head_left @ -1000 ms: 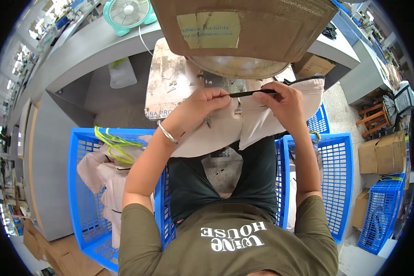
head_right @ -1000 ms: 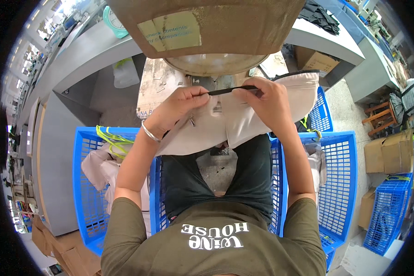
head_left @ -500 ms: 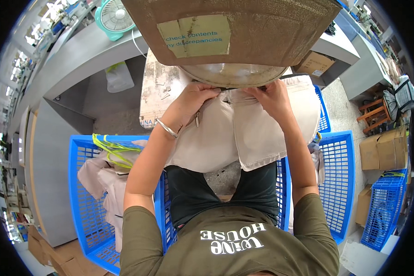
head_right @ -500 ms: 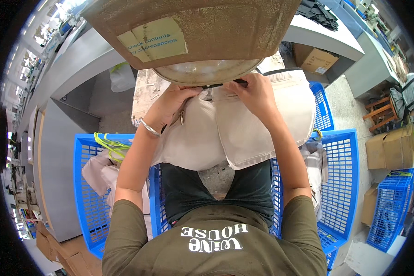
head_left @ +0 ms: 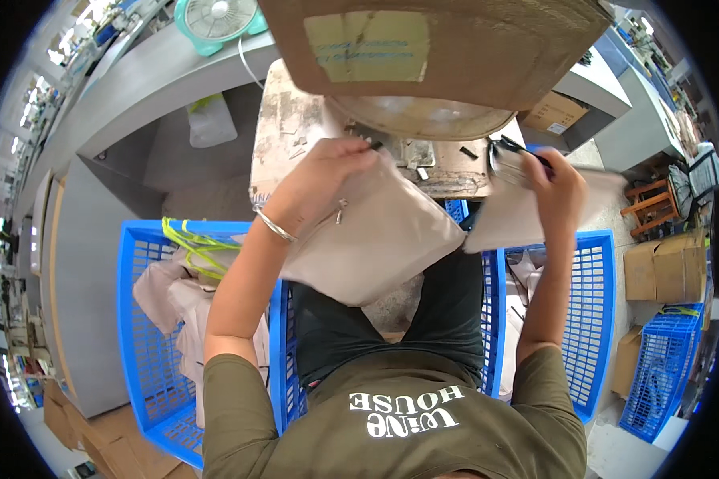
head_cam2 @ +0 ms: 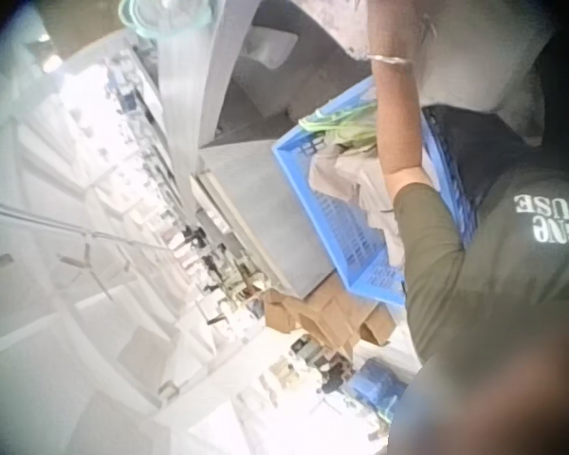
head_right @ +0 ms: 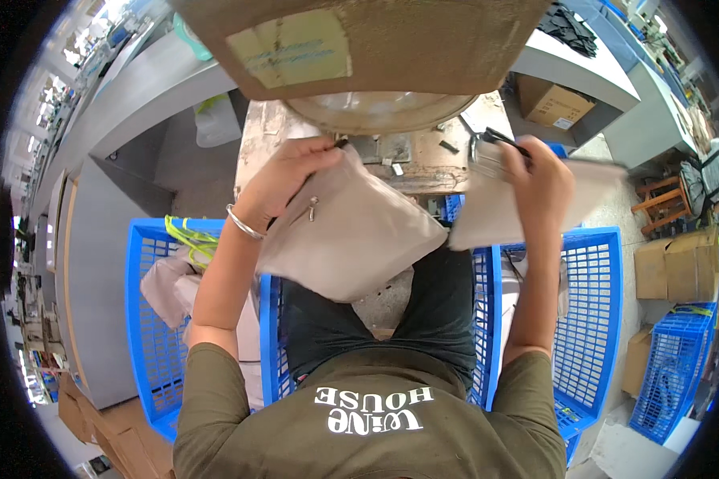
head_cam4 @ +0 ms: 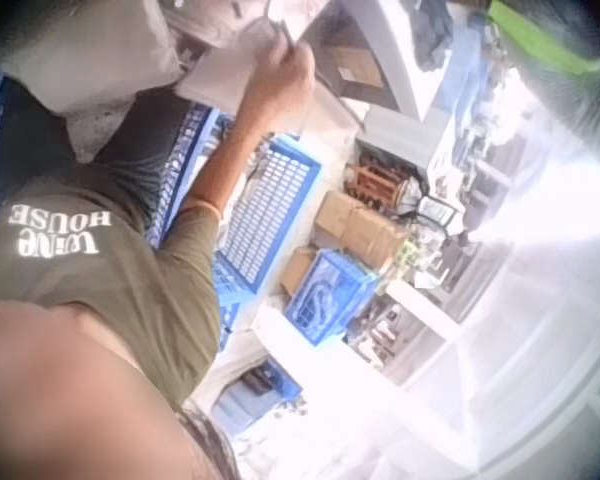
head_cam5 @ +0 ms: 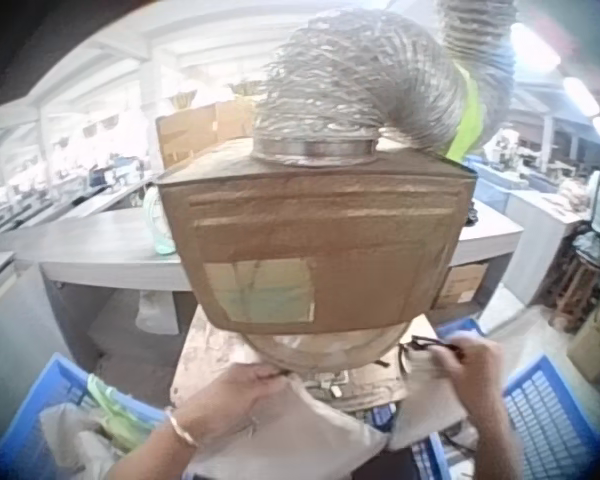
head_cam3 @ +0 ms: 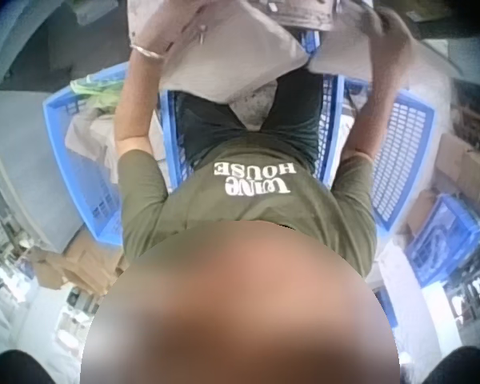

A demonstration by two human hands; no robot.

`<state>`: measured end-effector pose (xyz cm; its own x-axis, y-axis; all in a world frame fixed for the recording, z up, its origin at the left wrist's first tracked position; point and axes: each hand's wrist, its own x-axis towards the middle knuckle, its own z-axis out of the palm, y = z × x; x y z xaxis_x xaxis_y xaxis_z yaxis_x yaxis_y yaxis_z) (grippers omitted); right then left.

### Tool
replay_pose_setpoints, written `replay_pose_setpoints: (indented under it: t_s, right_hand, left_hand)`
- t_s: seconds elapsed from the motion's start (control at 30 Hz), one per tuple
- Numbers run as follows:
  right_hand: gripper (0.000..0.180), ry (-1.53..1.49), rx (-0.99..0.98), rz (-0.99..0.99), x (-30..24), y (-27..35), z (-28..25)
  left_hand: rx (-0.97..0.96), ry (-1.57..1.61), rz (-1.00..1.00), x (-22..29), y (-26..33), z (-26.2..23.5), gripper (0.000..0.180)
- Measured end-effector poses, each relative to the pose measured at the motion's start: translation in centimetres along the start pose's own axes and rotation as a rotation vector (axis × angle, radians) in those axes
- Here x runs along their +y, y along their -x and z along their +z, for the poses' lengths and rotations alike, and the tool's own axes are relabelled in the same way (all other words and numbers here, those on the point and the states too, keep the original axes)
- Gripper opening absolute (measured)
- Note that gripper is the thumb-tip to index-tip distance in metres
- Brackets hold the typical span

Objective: Assembling and aligning fabric components of garments at a factory workstation.

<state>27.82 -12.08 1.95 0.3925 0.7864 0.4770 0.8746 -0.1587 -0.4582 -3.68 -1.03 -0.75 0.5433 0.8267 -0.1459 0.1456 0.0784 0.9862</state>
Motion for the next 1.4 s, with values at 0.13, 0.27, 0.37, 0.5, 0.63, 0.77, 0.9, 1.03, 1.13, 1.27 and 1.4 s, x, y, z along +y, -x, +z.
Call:
replay_pose_setpoints:
  t_s: [0.13,0.27,0.37,0.5,0.63,0.77,0.9,1.03,1.13,1.27,1.4]
  right_hand:
    - [0.026,0.521,0.076,0.112,9.9,3.3,-5.1]
    - [0.025,0.215,0.085,0.066,5.2,8.0,-3.7]
    - [0.026,-0.191,-0.081,-0.568,-2.6,12.1,0.4]
    - [0.042,-0.158,-0.496,-0.808,-8.9,15.8,5.3]
    - [0.048,-0.045,-0.121,-0.769,-8.5,14.5,9.5]
    - [0.028,-0.148,-0.432,-0.529,-7.3,12.0,5.6]
    - [0.016,-0.221,-0.267,-0.536,-6.3,9.9,2.2]
    - [0.016,-0.264,-0.223,-0.496,-6.0,8.9,0.9]
    - [0.014,-0.259,-0.16,-0.508,-6.2,7.7,0.5]
    - [0.013,-0.307,-0.131,-0.35,-5.8,6.1,0.1]
    - [0.015,-0.343,-0.148,-0.27,-5.3,4.5,-0.4]
  left_hand:
    - [-0.116,-0.001,0.063,-0.2,0.7,3.4,0.035]
    - [-0.242,-0.131,0.092,-1.8,-0.9,5.7,0.032]
    - [-0.317,-0.135,0.128,-0.7,-0.7,7.8,0.033]
    - [-0.439,-0.147,0.201,1.4,-0.5,12.0,0.03]
    - [-0.277,-0.31,0.514,2.6,1.6,12.5,0.031]
    - [0.048,-0.67,0.667,-0.3,7.0,8.2,0.056]
    - [0.118,-0.988,0.519,-6.1,10.4,6.3,0.074]
    - [-0.035,-0.898,0.424,-8.0,10.8,5.6,0.066]
    - [-0.156,-0.645,0.42,-6.6,9.2,4.4,0.051]
    - [-0.205,0.028,0.08,-3.1,7.1,3.8,0.03]
    - [-0.208,-0.127,0.181,-0.5,5.7,4.1,0.029]
